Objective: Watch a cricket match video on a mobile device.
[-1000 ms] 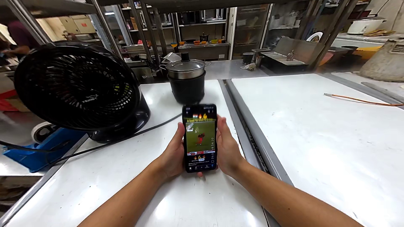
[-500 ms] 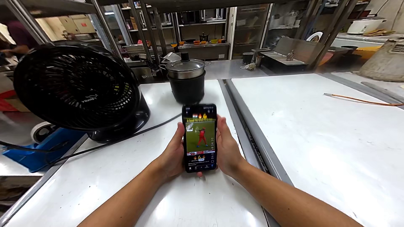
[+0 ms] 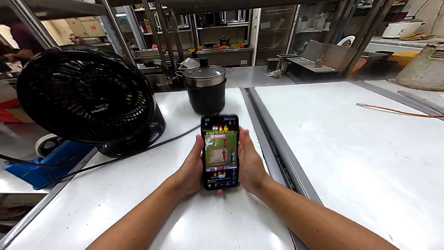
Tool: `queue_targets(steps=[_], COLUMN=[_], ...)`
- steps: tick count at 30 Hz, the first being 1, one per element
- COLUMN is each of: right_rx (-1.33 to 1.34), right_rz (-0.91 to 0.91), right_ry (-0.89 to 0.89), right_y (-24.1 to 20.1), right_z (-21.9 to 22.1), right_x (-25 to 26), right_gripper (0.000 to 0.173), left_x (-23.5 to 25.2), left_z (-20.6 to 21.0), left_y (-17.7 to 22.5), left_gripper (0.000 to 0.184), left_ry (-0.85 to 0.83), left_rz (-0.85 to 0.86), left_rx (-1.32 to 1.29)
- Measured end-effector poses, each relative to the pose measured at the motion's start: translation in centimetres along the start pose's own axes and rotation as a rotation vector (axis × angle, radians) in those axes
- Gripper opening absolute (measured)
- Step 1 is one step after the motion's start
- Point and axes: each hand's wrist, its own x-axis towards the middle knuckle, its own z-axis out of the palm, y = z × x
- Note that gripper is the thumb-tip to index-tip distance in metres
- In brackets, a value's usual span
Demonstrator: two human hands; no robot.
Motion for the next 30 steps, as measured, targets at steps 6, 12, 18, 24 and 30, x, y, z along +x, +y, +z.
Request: queue_targets(steps=[6,12,18,24,30], right_rx=[-0.004,-0.002,-0.005,0.006,0.002], right_rz=[0.008,0.012,0.009,0.014,0.009], right_ry=[0.01,0.012,0.005,0.002,-0.005], right_y=[0.02,0.02,0.03,0.02,0.06], right_z=[0.02,0.03,-0.02,-0.01,-0.08], right_x=[-0.04,-0.02,0.0,0.02,0.02], right_gripper=[0.069,0.07,0.07,0.069,0.069], left_x=[-0.05,0.0,0.03,0.01,0.01], left_z=[0.06,0.04,0.04,0.32,0.26], left_y=[0.04,-0.01,-0.03,0.08,0.05], left_gripper=[0.087,0.089,0.088,0.089,0.089], left_ry=[-0.007,0.005,-0.007,0.024,0.016], left_rz=[-0.006,-0.006,0.0,-0.002,0.006], left_rx=[-0.02,-0.014,-0.007,0.001,-0.005])
